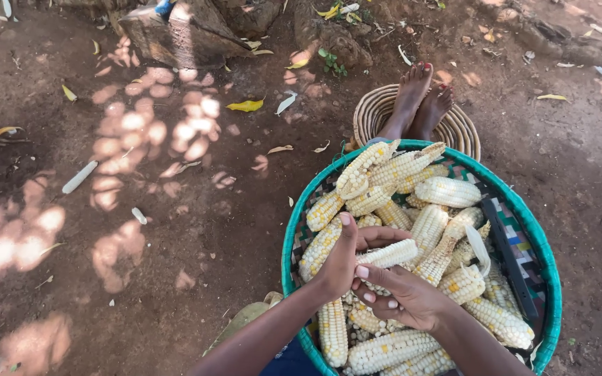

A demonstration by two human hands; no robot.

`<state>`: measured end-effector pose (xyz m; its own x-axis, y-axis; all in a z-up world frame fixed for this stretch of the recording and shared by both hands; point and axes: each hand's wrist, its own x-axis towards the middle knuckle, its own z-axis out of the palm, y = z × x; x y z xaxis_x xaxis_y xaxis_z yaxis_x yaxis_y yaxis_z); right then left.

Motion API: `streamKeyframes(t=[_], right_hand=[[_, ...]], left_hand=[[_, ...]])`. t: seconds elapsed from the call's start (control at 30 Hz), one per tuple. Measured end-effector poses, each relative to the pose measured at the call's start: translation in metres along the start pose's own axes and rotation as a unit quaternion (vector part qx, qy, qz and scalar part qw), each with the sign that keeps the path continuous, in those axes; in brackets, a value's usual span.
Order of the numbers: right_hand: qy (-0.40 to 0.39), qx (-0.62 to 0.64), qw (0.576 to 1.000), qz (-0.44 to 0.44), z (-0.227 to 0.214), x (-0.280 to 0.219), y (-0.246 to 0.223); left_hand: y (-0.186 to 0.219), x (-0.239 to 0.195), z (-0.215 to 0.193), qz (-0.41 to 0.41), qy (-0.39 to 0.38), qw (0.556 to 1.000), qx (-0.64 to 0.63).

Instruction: The person sits on the ground and shucks corn cobs by hand, removing the kernels into a large green basket. A black chicken walks into the frame and pecks at the ground near the basket.

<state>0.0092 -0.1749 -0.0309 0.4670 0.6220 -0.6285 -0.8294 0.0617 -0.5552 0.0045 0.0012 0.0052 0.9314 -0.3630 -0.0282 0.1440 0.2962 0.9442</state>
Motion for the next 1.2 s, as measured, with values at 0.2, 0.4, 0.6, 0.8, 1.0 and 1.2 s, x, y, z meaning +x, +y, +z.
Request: streamKeyframes(t=[0.2,0.4,0.6,0.8,1.0,1.2], right_hand=[[-0.059,-0.109,0.992,-0.005,-0.022,0.005,0.010],[-0.107,-0.044,0.990,-0.078,0.009,0.000,0.003],[-0.109,-0.052,0.989,-0.085,0.010,-0.001,-0.002],[-0.092,-0.054,0.990,-0.097,0.016,-0.001,-0.004],[-0.095,-0.067,0.988,-0.099,0.019,-0.003,-0.006],[-0.067,-0.027,0.996,-0.059,0.010,0.002,0.000]], left_hand=[[-0.011,0.003,-0.006,0.009,-0.031,0.999,-0.024],[0.000,0.003,-0.008,-0.054,0.029,0.997,-0.050],[-0.002,0.004,-0.005,-0.018,0.059,0.998,-0.008],[-0.004,0.003,-0.006,0.030,0.058,0.996,0.061],[-0.003,0.002,-0.005,0.039,0.051,0.996,0.065],[-0.003,0.001,-0.003,0.066,0.061,0.992,0.089]])
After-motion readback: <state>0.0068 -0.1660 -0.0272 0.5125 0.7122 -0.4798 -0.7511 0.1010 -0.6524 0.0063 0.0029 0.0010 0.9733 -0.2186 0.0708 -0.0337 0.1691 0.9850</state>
